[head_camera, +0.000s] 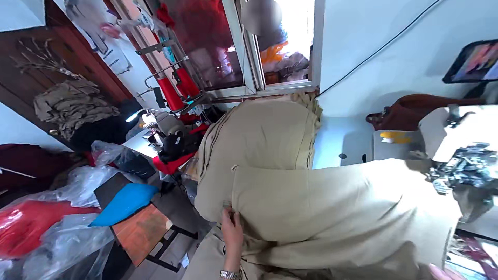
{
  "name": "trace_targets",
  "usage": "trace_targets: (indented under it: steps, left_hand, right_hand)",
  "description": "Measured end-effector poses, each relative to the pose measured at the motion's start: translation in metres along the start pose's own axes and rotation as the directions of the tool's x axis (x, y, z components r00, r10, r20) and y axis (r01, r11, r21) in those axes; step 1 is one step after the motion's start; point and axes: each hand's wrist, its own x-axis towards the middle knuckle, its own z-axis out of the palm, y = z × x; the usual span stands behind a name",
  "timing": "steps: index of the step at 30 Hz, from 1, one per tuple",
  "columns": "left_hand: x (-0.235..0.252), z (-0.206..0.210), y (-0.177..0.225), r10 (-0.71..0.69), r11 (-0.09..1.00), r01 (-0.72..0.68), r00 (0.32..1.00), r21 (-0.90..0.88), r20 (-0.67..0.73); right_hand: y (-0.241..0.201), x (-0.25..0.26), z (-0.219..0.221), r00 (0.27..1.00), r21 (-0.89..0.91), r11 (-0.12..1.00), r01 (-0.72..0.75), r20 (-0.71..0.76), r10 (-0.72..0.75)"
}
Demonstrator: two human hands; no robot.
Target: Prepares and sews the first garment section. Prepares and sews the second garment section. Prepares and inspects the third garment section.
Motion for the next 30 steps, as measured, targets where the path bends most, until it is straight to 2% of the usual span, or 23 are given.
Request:
trace_targets:
  steps: [2, 3, 5, 8, 12, 17, 21, 23, 25, 28, 30]
  left_hand:
    - [0.0, -0.005, 0.001, 0.009, 0.998, -0.009, 1.0, -0.062, 0.01]
    - [0.006, -0.01, 0.007, 0.065, 0.995, -0.066, 0.998, -0.074, -0.019]
    - [0.031, -0.029, 0.027, 0.191, 0.977, -0.199, 0.976, -0.072, -0.101]
    - [0.081, -0.048, 0.062, 0.272, 0.962, -0.275, 0.952, 0.001, -0.137]
    - [0.119, -0.035, 0.083, 0.336, 0.942, -0.334, 0.94, 0.033, -0.063]
    - [0.136, -0.023, 0.103, 0.415, 0.909, -0.411, 0.907, 0.065, -0.069]
    - [0.155, 0.002, 0.098, 0.44, 0.896, -0.438, 0.898, 0.075, -0.015]
    - [0.163, 0.019, 0.083, 0.41, 0.903, -0.415, 0.91, 0.107, 0.065]
    - [0.169, 0.03, 0.073, 0.398, 0.908, -0.405, 0.914, 0.111, 0.079]
    - [0.171, 0.027, 0.068, 0.349, 0.936, -0.351, 0.936, 0.022, 0.05]
    - [0.152, 0.016, 0.075, 0.369, 0.928, -0.37, 0.929, 0.034, 0.035]
  right_hand:
    - [-0.002, -0.001, -0.007, 0.999, -0.043, 0.999, -0.031, 0.027, 0.032]
    - [-0.011, 0.0, -0.009, 0.999, -0.075, 0.997, -0.033, 0.007, 0.034]
    - [-0.034, 0.0, -0.013, 0.998, -0.145, 0.988, -0.05, -0.042, 0.045]
    - [-0.056, -0.005, -0.012, 0.993, -0.154, 0.986, -0.066, -0.111, 0.049]
    - [-0.041, -0.01, 0.005, 0.983, -0.083, 0.993, -0.079, -0.174, 0.064]
    - [-0.027, 0.006, 0.013, 0.969, -0.077, 0.996, -0.039, -0.247, 0.019]
    - [-0.032, 0.041, 0.01, 0.966, -0.117, 0.991, -0.071, -0.256, 0.039]
    - [-0.032, 0.055, 0.011, 0.96, -0.096, 0.992, -0.078, -0.276, 0.049]
    - [-0.03, 0.059, 0.015, 0.955, -0.051, 0.997, -0.06, -0.293, 0.042]
    - [-0.025, 0.04, 0.02, 0.968, -0.032, 0.999, -0.018, -0.249, 0.01]
    - [-0.019, 0.013, 0.022, 0.986, -0.066, 0.997, 0.049, -0.158, -0.059]
